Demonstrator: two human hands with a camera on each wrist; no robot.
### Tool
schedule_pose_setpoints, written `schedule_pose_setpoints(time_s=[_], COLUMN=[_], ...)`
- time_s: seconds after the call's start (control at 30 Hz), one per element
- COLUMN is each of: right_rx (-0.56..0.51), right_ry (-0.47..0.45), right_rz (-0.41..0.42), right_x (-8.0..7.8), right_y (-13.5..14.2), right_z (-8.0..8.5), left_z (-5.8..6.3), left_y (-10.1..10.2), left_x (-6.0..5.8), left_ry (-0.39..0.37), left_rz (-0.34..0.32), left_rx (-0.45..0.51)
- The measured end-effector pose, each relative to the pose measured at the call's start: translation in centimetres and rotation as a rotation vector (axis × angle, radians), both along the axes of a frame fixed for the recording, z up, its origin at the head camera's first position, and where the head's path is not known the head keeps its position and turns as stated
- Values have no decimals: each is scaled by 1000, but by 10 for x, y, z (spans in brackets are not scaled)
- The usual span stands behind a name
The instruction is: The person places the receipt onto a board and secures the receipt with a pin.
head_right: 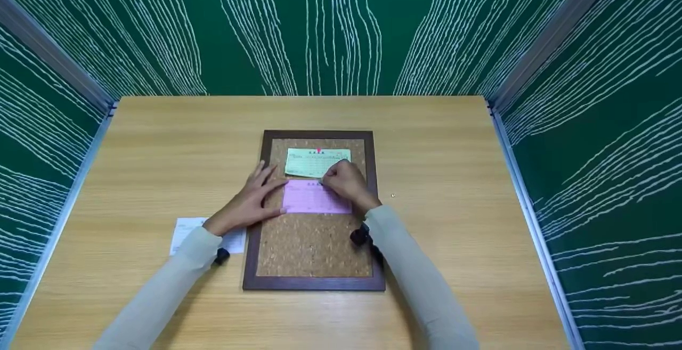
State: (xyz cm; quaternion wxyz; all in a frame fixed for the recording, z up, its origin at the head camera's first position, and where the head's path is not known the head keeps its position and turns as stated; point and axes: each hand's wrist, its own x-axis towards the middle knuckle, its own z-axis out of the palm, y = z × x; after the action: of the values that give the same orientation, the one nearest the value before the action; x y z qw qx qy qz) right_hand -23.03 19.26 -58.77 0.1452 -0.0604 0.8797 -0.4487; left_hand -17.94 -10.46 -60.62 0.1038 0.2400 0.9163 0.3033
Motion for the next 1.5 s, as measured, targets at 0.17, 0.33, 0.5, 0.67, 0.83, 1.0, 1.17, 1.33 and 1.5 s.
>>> schedule_pose_setpoints(time_s=[0.17,0.33,0.5,0.67,0.83,1.0,1.17,1.33,1.5], right_rx=[8,25,22,12,24,26,14,20,25], right_ry=[-23,-5,-20,-27,-32,-52,-43,-25,-45], right_rz=[-5,14,7,6,6,-6,1,11,0], right_x=[-1,-3,-3,-3,-3,-2,-2,-3,-4], right_y=[0,0,-2,-3,-3,-3,-3,-2,-3], right_z=[1,1,2,2,4,6,6,6,6], left_z=[0,0,-2,-3,-2,-1,-1,-1,-1], left_y=[0,0,0,-1,-1,-1,-1,-1,-1], left_x=[-1,-1,-2,-2,-2,-1,-2,-3,-3], left_ry=[6,3,-5,-6,-17,-23,1,24,0], left_rz=[-7,-10,-7,-1,3,0,-5,-17,-10], left_rx=[5,27,16,9,6,-5,-4,7,5])
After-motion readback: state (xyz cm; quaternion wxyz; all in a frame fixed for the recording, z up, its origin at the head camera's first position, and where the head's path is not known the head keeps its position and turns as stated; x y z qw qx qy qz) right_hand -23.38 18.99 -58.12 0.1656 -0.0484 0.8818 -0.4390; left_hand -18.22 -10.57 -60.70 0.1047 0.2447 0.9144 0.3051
